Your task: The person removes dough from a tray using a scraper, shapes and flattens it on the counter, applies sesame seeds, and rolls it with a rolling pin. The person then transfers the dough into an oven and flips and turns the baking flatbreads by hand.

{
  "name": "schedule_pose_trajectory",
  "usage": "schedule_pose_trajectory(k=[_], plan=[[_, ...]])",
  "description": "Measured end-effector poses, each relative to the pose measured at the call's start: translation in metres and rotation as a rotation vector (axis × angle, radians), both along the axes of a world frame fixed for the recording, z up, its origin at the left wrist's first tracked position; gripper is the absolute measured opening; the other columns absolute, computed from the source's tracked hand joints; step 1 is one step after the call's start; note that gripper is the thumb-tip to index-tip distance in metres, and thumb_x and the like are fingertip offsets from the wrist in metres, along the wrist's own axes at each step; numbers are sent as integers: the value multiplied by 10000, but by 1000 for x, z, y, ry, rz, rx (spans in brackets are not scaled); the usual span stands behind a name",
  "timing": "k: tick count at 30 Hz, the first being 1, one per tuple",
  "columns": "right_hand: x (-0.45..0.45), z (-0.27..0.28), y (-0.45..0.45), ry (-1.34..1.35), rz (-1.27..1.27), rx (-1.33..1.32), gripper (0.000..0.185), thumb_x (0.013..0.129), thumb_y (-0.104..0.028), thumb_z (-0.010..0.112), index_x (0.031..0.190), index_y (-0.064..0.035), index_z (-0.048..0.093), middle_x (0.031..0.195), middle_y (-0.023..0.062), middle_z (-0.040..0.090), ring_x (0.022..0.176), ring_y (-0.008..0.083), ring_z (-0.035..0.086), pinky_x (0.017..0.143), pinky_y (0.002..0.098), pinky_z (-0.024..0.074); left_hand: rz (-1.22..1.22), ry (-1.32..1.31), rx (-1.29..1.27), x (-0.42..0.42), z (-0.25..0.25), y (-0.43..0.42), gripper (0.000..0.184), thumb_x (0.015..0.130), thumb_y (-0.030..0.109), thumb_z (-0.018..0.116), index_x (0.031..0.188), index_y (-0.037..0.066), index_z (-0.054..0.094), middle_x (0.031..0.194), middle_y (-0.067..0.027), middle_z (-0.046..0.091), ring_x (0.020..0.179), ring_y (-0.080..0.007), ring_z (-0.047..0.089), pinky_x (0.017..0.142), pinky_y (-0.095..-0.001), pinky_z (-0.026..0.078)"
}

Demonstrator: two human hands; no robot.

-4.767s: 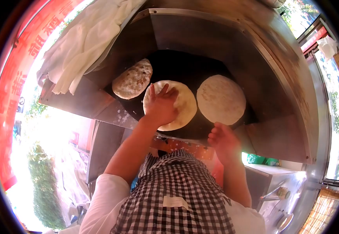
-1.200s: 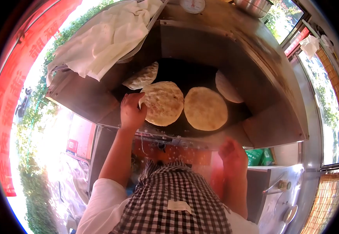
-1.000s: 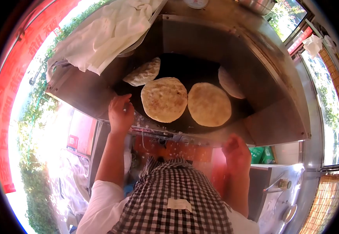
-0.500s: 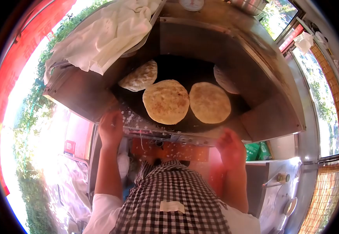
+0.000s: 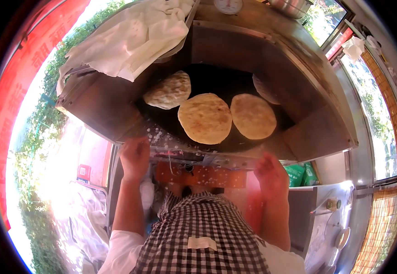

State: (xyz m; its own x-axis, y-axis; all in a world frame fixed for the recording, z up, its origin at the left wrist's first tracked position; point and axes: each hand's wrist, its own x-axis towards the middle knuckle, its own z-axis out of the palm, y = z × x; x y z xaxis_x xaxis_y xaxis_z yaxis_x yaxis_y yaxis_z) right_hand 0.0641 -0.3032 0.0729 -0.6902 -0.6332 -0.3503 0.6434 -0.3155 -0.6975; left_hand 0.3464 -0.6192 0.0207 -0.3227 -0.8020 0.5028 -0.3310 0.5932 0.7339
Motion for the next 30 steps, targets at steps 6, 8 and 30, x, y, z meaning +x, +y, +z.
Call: schedule_pose_trajectory(k=[6, 8, 30], plan=[[-17, -6, 3, 9, 67, -50, 303, 1041, -284, 642, 1217, -41, 682, 1031, 80, 729, 942, 238, 711, 842, 392, 575, 30, -9, -33, 0, 17, 19, 68, 879, 42, 727, 946, 36, 742, 805, -111, 674, 680, -246, 631, 638, -365, 497], [-26, -1, 3, 14, 93, -55, 301, 1041, -285, 641, 1216, -43, 683, 1033, 77, 729, 943, 236, 708, 843, 390, 571, 55, -10, -26, -1, 17, 26, 70, 877, 42, 727, 945, 35, 740, 803, -107, 671, 675, -245, 627, 637, -367, 495], [-103, -15, 86, -50, 32, -39, 302, 1055, -291, 621, 1210, -40, 687, 1002, 84, 734, 913, 227, 704, 825, 376, 565, -21, -99, -97, -94, 25, 108, 91, 837, 34, 747, 926, 52, 742, 801, -90, 697, 699, -263, 663, 708, -383, 529]])
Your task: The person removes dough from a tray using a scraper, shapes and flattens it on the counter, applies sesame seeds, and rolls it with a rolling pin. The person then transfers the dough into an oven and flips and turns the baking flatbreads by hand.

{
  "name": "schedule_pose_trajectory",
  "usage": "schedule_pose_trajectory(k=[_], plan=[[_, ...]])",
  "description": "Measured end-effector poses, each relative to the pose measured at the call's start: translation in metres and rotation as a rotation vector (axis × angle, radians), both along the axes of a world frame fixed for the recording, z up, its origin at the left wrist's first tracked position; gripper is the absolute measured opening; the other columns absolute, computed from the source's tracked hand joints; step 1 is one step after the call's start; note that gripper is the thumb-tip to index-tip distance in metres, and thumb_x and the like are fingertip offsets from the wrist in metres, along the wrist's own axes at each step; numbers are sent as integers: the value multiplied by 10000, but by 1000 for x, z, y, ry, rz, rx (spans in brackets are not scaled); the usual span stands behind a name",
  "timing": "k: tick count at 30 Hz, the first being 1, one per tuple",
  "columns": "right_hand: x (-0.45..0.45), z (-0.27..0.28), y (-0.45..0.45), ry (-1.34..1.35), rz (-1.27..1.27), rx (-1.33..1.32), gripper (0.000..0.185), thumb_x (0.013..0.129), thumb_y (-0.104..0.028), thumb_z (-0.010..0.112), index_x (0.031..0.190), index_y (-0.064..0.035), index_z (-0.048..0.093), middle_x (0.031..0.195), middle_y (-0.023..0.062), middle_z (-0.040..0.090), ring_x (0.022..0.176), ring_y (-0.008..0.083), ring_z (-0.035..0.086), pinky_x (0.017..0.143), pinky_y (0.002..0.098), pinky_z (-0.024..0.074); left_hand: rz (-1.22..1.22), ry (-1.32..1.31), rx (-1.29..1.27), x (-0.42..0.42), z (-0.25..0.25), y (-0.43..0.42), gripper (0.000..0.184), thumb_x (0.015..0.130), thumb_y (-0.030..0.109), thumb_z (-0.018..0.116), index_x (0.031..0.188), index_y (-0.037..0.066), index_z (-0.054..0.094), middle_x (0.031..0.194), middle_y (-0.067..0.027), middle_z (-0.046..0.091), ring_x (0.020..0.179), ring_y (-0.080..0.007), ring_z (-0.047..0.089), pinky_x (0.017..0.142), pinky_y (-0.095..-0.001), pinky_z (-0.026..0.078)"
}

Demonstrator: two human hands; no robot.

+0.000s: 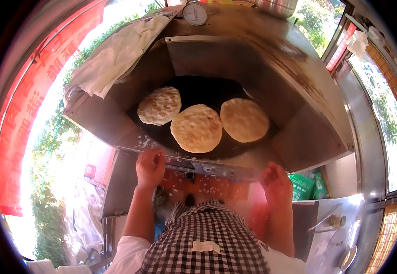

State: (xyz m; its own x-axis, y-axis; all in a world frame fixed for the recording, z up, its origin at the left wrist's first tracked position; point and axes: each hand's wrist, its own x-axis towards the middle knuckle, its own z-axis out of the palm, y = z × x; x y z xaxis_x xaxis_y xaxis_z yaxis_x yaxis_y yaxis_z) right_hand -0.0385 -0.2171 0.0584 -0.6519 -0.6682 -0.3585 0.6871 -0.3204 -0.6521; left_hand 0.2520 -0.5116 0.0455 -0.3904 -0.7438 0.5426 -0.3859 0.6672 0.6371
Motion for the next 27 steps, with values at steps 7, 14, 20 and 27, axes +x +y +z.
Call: schedule_pose_trajectory(k=[7, 14, 20, 27], plan=[[-9, 2, 8, -44, -29, 31, 278, 1032, -257, 651, 1186, -27, 685, 978, 90, 727, 887, 230, 708, 802, 382, 570, -30, -38, -26, -18, 6, 13, 105, 830, 35, 757, 931, 60, 747, 789, -76, 698, 711, -260, 666, 720, -389, 529], [-15, 3, 8, -53, -33, 36, 278, 1007, -243, 674, 1155, -8, 689, 963, 103, 727, 878, 249, 707, 790, 400, 572, -10, -80, -61, -24, 12, 25, 107, 834, 34, 754, 939, 54, 752, 822, -86, 713, 719, -273, 666, 717, -397, 534], [-23, -2, 11, -40, -14, -7, 298, 1010, -249, 655, 1165, 4, 690, 968, 121, 735, 881, 267, 711, 795, 408, 576, 7, -92, -40, -22, 8, 35, 101, 841, 35, 749, 940, 52, 755, 836, -94, 720, 746, -288, 675, 732, -399, 539], [-19, 5, 16, -13, -7, 39, 307, 1013, -254, 657, 1178, 3, 689, 968, 122, 738, 887, 268, 713, 796, 406, 577, -27, -74, -22, -18, -7, 44, 90, 842, 50, 753, 931, 61, 754, 826, -100, 716, 744, -298, 680, 748, -416, 540]])
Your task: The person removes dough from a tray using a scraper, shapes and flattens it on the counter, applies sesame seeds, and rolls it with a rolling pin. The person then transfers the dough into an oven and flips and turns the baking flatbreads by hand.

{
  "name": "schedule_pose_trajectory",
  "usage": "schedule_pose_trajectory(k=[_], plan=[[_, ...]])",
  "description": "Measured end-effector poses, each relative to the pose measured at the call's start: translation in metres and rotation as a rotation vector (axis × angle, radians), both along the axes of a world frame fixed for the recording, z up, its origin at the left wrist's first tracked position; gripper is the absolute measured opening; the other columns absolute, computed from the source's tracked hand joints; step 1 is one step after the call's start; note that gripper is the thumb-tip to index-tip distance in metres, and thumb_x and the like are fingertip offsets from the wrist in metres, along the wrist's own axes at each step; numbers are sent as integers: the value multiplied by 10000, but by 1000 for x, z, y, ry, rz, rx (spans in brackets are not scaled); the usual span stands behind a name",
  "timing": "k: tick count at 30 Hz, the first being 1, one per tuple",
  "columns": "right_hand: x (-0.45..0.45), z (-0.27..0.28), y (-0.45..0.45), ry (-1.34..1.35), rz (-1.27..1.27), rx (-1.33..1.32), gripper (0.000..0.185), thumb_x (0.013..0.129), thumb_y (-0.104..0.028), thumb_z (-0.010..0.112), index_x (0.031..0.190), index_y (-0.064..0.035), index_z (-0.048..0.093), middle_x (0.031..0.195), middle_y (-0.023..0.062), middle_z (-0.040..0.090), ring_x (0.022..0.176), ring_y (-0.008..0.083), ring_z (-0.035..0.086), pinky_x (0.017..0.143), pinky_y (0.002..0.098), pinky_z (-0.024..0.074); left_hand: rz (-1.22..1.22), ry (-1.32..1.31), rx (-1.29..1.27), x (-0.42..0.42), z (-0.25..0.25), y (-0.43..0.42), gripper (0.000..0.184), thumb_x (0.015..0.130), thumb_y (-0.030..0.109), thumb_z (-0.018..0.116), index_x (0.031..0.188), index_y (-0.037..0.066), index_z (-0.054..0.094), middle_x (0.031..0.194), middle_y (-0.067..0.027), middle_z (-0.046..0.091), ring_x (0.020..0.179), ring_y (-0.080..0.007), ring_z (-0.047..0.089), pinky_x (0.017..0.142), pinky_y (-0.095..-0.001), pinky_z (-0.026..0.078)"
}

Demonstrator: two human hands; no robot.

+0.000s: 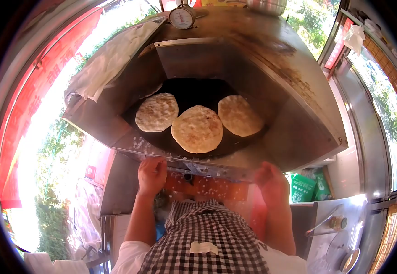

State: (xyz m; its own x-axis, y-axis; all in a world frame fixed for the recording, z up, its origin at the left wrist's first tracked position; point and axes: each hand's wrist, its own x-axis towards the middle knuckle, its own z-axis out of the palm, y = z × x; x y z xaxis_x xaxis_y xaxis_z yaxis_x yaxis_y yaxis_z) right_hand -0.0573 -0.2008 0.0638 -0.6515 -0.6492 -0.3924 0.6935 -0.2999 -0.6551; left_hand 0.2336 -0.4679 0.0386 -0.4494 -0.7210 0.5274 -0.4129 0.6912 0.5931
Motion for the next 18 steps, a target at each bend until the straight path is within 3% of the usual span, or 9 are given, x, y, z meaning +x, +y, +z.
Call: schedule_pose_trajectory(k=[10, 18], plan=[[14, 6, 0, 18, -47, -52, 309, 1029, -285, 651, 1206, -34, 689, 1013, 84, 734, 909, 228, 705, 817, 386, 576, -50, -15, 3, -12, 12, -34, 131, 859, 51, 754, 988, 25, 747, 837, -104, 702, 751, -276, 674, 718, -403, 532], [45, 11, -21, 66, -42, -48, 313, 1041, -296, 638, 1213, -38, 684, 1011, 76, 729, 918, 225, 702, 830, 383, 575, -172, 28, -24, -17, 9, -62, 192, 839, 81, 754, 1027, 41, 739, 841, -87, 695, 821, -304, 679, 776, -435, 508]])
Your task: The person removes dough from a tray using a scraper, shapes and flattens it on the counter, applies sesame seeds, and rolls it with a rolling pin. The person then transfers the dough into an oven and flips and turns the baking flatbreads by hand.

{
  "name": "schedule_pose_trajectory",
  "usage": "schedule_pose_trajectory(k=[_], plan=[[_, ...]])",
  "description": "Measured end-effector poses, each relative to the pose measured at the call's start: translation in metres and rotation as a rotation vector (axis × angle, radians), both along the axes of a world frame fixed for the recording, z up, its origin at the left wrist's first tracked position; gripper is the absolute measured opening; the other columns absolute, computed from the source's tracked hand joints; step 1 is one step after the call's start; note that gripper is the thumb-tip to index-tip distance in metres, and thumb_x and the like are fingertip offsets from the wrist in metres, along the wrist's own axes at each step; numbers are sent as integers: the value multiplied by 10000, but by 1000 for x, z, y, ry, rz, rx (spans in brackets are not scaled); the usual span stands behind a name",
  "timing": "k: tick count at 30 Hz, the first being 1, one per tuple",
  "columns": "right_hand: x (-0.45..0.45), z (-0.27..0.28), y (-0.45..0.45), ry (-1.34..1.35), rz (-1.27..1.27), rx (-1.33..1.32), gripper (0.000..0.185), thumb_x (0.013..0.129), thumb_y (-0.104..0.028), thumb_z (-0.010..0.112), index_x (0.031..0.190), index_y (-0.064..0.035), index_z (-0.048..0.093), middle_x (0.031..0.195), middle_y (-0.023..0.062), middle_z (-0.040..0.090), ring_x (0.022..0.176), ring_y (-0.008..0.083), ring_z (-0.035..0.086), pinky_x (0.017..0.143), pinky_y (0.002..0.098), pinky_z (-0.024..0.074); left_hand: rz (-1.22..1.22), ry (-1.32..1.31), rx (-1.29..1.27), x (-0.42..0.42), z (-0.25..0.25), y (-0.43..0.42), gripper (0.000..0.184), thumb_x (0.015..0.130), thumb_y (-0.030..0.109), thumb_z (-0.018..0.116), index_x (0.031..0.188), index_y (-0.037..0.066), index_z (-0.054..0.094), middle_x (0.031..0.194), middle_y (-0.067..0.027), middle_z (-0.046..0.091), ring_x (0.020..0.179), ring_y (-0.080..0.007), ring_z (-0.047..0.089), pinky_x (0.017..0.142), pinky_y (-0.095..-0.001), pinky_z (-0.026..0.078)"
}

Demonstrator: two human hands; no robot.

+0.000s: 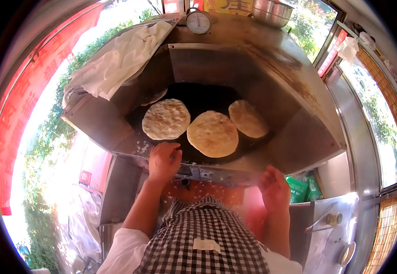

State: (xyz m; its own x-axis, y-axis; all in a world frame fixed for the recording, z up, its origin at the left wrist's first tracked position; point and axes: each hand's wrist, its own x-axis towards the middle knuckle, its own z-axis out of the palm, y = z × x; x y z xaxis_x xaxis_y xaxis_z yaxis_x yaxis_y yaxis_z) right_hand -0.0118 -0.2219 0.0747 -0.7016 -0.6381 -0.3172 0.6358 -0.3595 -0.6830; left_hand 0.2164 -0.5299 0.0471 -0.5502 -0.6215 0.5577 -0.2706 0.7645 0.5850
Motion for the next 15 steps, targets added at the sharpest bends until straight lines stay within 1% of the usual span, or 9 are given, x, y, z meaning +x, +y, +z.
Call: schedule_pose_trajectory(k=[4, 7, 10, 13, 15], plan=[[15, -1, -7, -22, -5, -19, 303, 1042, -288, 636, 1208, -39, 685, 1010, 80, 729, 917, 229, 703, 832, 390, 576, -2, 6, 32, 5, -6, -8, 225, 834, 104, 755, 1053, 55, 741, 899, -80, 707, 894, -309, 681, 831, -446, 501], [23, -4, -10, -17, -31, 41, 294, 1041, -275, 632, 1204, -36, 684, 1012, 83, 729, 926, 234, 708, 836, 393, 580, -30, -33, 9, 0, -2, -12, 253, 840, 126, 754, 1083, 54, 739, 967, -99, 719, 955, -327, 680, 882, -461, 501], [34, 4, -17, -8, -46, 97, 287, 1042, -269, 627, 1198, -36, 685, 1009, 79, 728, 917, 232, 707, 830, 393, 580, -69, -48, 2, -16, -1, -12, 271, 839, 143, 756, 1094, 52, 737, 1009, -116, 723, 1004, -346, 678, 931, -478, 500], [40, 8, -16, -4, -65, 112, 294, 1032, -276, 633, 1189, -34, 690, 993, 69, 720, 898, 221, 695, 821, 379, 567, -159, -88, 8, -36, -5, -13, 294, 850, 140, 766, 1128, 43, 749, 1089, -151, 735, 1044, -365, 680, 959, -489, 504], [44, 11, -12, 12, -119, 162, 303, 1018, -280, 643, 1188, -36, 694, 981, 61, 714, 891, 214, 687, 819, 373, 557, -193, -85, 0, -51, -6, -8, 290, 844, 142, 766, 1117, 44, 749, 1085, -153, 732, 1045, -367, 679, 970, -500, 501]])
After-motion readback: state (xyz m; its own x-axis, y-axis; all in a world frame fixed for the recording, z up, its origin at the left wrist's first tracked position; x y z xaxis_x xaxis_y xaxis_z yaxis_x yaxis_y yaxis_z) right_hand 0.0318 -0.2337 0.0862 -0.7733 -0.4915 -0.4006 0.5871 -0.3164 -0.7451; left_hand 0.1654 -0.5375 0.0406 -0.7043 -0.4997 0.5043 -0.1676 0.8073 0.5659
